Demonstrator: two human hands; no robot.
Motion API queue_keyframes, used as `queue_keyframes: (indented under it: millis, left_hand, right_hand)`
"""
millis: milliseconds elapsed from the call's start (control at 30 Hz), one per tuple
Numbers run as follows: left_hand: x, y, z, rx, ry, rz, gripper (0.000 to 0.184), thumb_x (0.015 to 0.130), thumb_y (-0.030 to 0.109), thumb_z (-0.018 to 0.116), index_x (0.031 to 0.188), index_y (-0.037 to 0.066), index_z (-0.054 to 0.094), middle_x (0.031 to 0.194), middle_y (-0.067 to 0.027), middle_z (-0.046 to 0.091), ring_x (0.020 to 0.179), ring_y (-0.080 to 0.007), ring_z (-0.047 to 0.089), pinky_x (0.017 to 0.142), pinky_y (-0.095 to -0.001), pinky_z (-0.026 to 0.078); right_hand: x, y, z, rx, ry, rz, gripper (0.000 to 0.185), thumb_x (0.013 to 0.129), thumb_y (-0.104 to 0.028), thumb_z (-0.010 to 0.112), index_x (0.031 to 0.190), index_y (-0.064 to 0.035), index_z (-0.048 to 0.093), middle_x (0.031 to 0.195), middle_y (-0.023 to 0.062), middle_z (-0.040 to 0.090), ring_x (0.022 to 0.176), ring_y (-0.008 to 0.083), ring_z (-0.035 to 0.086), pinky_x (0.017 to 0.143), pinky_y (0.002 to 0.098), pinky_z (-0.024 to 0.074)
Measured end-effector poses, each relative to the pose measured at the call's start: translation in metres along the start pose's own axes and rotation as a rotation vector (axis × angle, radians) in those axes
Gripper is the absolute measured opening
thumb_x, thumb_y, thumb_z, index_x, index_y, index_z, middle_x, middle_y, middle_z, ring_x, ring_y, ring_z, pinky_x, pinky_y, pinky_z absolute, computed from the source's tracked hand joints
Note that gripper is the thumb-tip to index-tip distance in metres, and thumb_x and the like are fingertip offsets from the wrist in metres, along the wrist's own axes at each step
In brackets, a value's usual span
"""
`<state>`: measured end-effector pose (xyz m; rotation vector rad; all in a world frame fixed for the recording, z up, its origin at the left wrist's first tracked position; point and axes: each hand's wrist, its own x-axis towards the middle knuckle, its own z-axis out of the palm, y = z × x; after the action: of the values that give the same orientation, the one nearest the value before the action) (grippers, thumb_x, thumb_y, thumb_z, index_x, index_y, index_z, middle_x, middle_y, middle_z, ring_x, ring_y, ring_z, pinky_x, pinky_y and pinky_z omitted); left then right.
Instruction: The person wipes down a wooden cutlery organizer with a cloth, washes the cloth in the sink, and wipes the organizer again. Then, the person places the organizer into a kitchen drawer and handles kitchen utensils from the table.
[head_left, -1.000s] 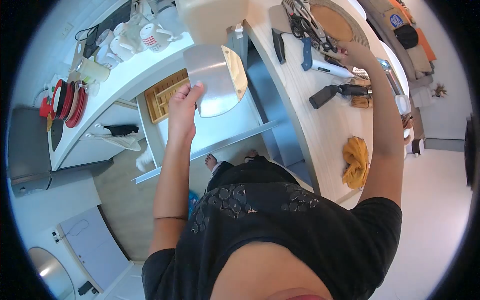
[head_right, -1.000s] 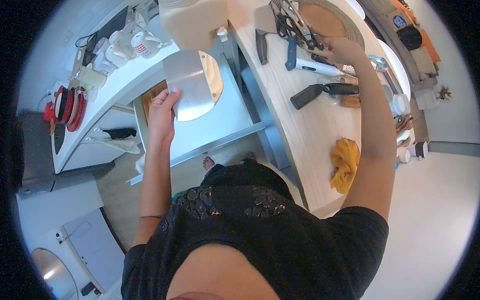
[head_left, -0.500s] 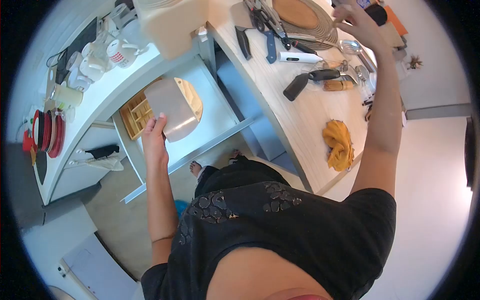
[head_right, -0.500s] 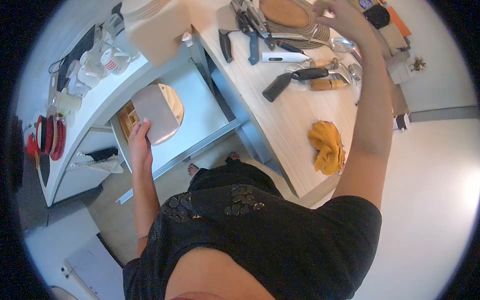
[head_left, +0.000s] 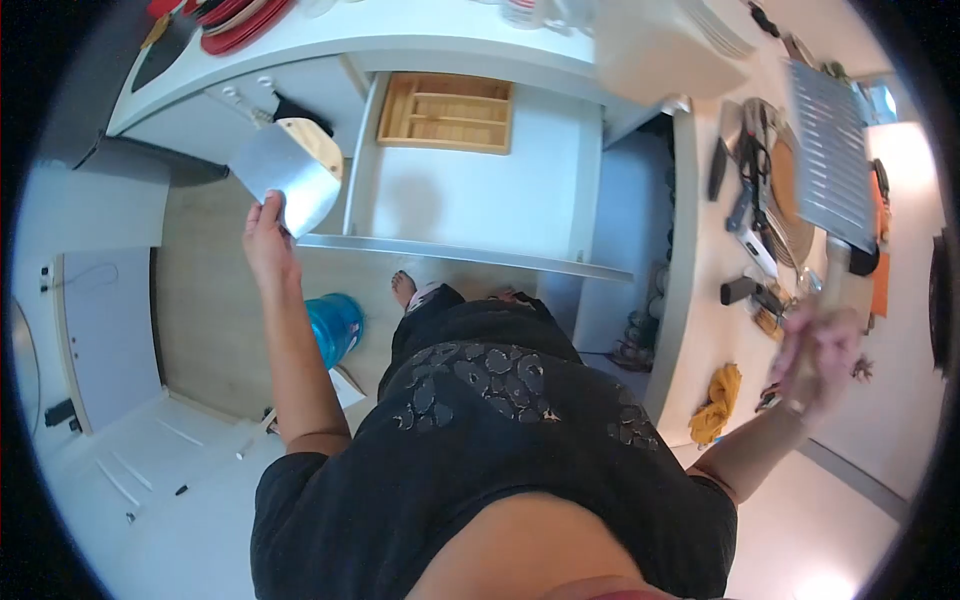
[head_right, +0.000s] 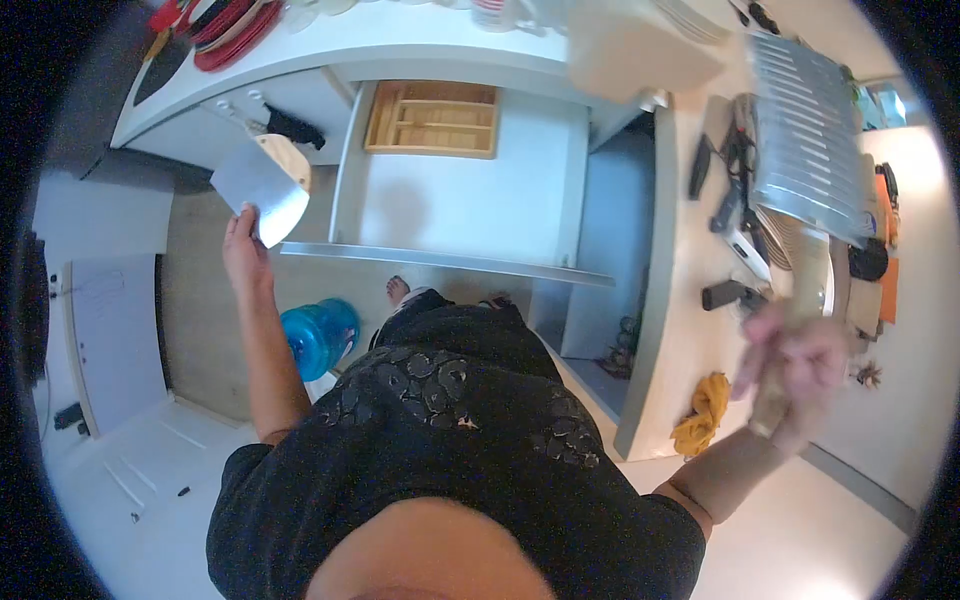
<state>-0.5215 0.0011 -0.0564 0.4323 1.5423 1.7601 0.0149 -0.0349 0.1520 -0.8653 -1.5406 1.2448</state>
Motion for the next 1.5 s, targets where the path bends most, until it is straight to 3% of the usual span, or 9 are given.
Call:
queue_keyframes:
  millis: [133,300,533,767,867,967,1167,1367,1500]
  left_hand:
    - [0.019,0.023,-0.055,-0.063,0.114,0.069,0.021,0.088,0.012,0.056,0.103,-0.002,0.053,0.093,-0.0059,0.059,0.084,-0.0118,0.057,0.073,-0.0251,0.047]
    - [0.042,0.03,-0.111,-0.08,0.169,0.012,0.023,0.088,0.011,0.055,0.103,-0.006,0.052,0.099,-0.01,0.057,0.092,-0.0149,0.055,0.082,-0.0278,0.044]
    - [0.052,0.038,-0.169,0.007,0.242,-0.093,0.021,0.089,0.011,0.054,0.104,-0.004,0.052,0.099,-0.0095,0.057,0.093,-0.0145,0.054,0.084,-0.0283,0.042]
    - [0.07,0.035,-0.183,0.17,0.255,-0.162,0.018,0.089,0.011,0.054,0.101,-0.002,0.053,0.098,-0.0091,0.058,0.092,-0.0145,0.055,0.083,-0.0283,0.043]
    - [0.075,0.023,-0.172,0.145,0.242,-0.165,0.017,0.089,0.011,0.054,0.1,-0.001,0.053,0.097,-0.0088,0.059,0.091,-0.0146,0.056,0.083,-0.0279,0.044]
    - [0.083,0.015,-0.163,0.183,0.26,-0.224,0.014,0.089,0.01,0.053,0.098,0.0,0.053,0.096,-0.0083,0.06,0.091,-0.0148,0.056,0.083,-0.028,0.044]
    - [0.098,0.0,-0.161,0.202,0.236,-0.288,0.014,0.089,0.01,0.052,0.099,0.0,0.054,0.097,-0.0086,0.06,0.091,-0.0153,0.056,0.085,-0.0296,0.044]
    - [0.105,-0.006,-0.158,0.213,0.203,-0.298,0.018,0.089,0.012,0.053,0.103,0.0,0.055,0.099,-0.0081,0.06,0.092,-0.0149,0.056,0.085,-0.0298,0.044]
    - [0.108,-0.013,-0.158,0.221,0.187,-0.306,0.018,0.089,0.013,0.054,0.102,0.001,0.055,0.099,-0.008,0.06,0.093,-0.0148,0.057,0.085,-0.0298,0.044]
  right_hand:
    - [0.051,0.046,0.107,0.018,0.015,0.473,0.034,0.084,-0.023,0.055,0.112,-0.0048,0.047,0.079,0.0159,0.057,0.034,0.0075,0.04,0.031,0.0184,0.0342]
    - [0.124,0.141,0.225,0.005,-0.178,0.801,0.057,0.087,-0.023,0.051,0.138,-0.0072,0.029,0.079,0.0063,0.055,0.048,0.0058,0.042,0.04,0.0202,0.034]
    - [0.197,0.369,0.335,0.007,-0.272,0.743,0.067,0.087,-0.021,0.046,0.143,-0.0071,0.012,0.08,0.0065,0.054,0.057,0.0129,0.048,0.05,0.0266,0.0422]
    - [0.239,0.495,0.393,-0.244,-0.158,0.648,0.065,0.089,-0.022,0.044,0.143,-0.0068,0.012,0.08,0.0088,0.055,0.059,0.0143,0.051,0.054,0.0295,0.0452]
    - [0.246,0.52,0.406,-0.327,-0.175,0.613,0.066,0.088,-0.022,0.041,0.142,-0.0021,0.01,0.126,0.0286,0.044,0.108,0.0382,0.053,0.091,0.0392,0.0424]
    - [0.26,0.539,0.418,-0.355,-0.142,0.529,0.065,0.088,-0.021,0.04,0.142,-0.0025,0.009,0.137,0.0292,0.03,0.123,0.0397,0.037,0.102,0.0394,0.032]
    - [0.295,0.58,0.411,-0.228,-0.068,0.652,0.062,0.09,-0.027,0.036,0.144,-0.0091,0.01,0.143,0.0249,0.023,0.131,0.0354,0.028,0.107,0.0362,0.0251]
    - [0.288,0.606,0.398,-0.404,-0.282,0.633,0.069,0.085,-0.029,0.04,0.145,-0.0146,0.007,0.147,0.0164,0.019,0.135,0.028,0.023,0.108,0.032,0.0215]
    - [0.297,0.59,0.401,-0.572,-0.264,0.646,0.073,0.082,-0.029,0.043,0.145,-0.0198,0.008,0.139,0.0204,0.034,0.125,0.0329,0.039,0.102,0.0368,0.0325]
